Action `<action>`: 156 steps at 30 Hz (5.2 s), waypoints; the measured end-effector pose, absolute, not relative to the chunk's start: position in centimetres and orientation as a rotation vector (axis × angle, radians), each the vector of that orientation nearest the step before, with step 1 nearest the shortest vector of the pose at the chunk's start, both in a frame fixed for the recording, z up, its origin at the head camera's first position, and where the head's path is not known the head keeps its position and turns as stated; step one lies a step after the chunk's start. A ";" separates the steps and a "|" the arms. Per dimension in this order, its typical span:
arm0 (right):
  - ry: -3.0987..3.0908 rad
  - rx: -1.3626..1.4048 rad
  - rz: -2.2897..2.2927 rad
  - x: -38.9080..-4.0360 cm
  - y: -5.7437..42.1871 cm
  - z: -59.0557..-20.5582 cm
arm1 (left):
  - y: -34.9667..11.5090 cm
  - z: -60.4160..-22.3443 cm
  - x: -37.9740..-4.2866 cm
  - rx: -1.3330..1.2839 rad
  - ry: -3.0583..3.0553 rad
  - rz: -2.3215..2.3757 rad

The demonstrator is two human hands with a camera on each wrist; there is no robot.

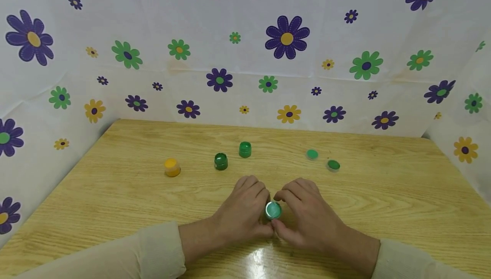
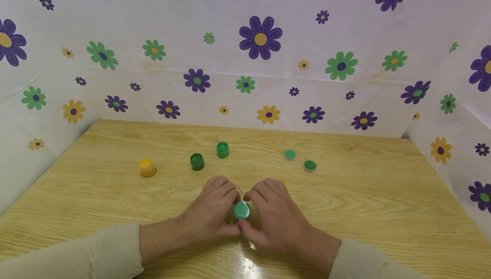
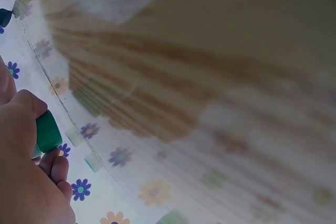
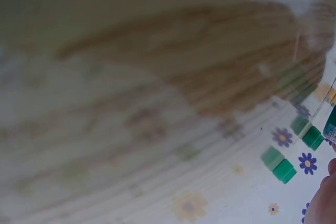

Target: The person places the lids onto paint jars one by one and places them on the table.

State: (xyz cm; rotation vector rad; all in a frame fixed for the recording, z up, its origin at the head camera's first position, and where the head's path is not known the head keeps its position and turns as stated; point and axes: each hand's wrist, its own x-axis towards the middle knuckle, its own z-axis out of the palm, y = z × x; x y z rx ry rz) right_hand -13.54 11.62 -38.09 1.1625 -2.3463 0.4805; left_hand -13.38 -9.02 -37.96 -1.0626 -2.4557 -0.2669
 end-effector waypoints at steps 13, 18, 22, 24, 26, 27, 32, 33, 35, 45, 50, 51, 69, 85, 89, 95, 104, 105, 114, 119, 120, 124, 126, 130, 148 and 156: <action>-2.316 1.216 0.483 -13.6 11.7 -38.1 | -9.0 -38.0 -13.4 -1.071 -2.458 -0.282; -2.325 1.200 0.478 -13.6 11.7 -38.1 | -8.9 -38.0 -13.4 -1.066 -2.457 -0.295; -2.318 1.188 0.473 -13.6 11.7 -38.1 | -8.9 -38.0 -13.4 -1.063 -2.470 -0.312; -2.316 1.183 0.470 -13.6 11.7 -38.1 | -8.9 -38.0 -13.4 -1.063 -2.475 -0.318; -2.316 1.175 0.470 -13.6 11.7 -38.1 | -8.9 -37.9 -13.4 -1.064 -2.475 -0.320; -2.317 1.171 0.469 -13.5 11.7 -38.1 | -8.9 -37.9 -13.4 -1.065 -2.473 -0.319; -2.333 1.148 0.476 -13.5 11.7 -38.1 | -8.9 -38.0 -13.4 -1.066 -2.463 -0.307; -2.339 1.148 0.477 -13.5 11.7 -38.1 | -8.9 -38.0 -13.4 -1.066 -2.463 -0.306; -2.341 1.154 0.480 -13.4 11.7 -38.0 | -8.9 -38.0 -13.4 -1.067 -2.458 -0.306; -2.312 1.212 0.477 -13.5 11.6 -38.0 | -9.0 -38.0 -13.5 -1.085 -2.429 -0.300; -2.312 1.208 0.473 -13.5 11.7 -38.0 | -8.9 -38.1 -13.5 -1.092 -2.420 -0.317; -2.315 1.207 0.474 -13.5 11.7 -38.0 | -8.9 -38.1 -13.5 -1.094 -2.417 -0.322; -2.282 1.217 0.478 -13.4 11.7 -38.0 | -8.6 -37.9 -13.5 -1.169 -2.368 -0.344; -2.517 1.221 0.542 -12.4 11.7 -37.3 | -9.6 -37.3 -12.6 -1.224 -2.625 -0.217; -2.614 1.145 0.518 -12.4 12.1 -37.2 | -11.1 -37.6 -12.3 -1.175 -2.654 -0.236; -2.730 0.992 0.510 -12.8 13.3 -37.1 | -13.6 -37.8 -12.1 -1.078 -2.708 -0.289; -2.785 0.766 0.535 -14.2 15.9 -36.9 | -18.2 -38.0 -12.0 -0.871 -2.779 -0.335; -2.788 0.742 0.537 -14.3 16.3 -36.9 | -18.8 -37.9 -12.0 -0.843 -2.790 -0.341; -2.813 0.491 0.552 -16.3 19.6 -36.6 | -24.1 -37.5 -11.7 -0.630 -2.812 -0.295; -2.834 0.377 0.578 -17.4 21.7 -36.5 | -26.9 -37.6 -11.8 -0.541 -2.787 -0.265; -2.843 0.354 0.580 -17.6 22.1 -36.5 | -27.4 -37.6 -11.8 -0.527 -2.782 -0.262; -2.873 0.285 0.607 -18.2 23.5 -36.4 | -29.2 -37.6 -12.2 -0.475 -2.773 -0.256; -2.883 0.253 0.607 -18.5 24.2 -36.5 | -30.0 -37.5 -12.6 -0.441 -2.777 -0.248; -2.890 0.213 0.596 -18.9 25.5 -36.7 | -31.5 -37.6 -13.6 -0.382 -2.768 -0.203; -2.969 0.094 0.504 -19.3 29.6 -36.7 | -33.9 -37.6 -15.8 -0.182 -2.840 -0.262; -2.943 0.141 0.542 -19.5 28.2 -36.7 | -32.1 -36.4 -16.8 -0.296 -2.766 -0.234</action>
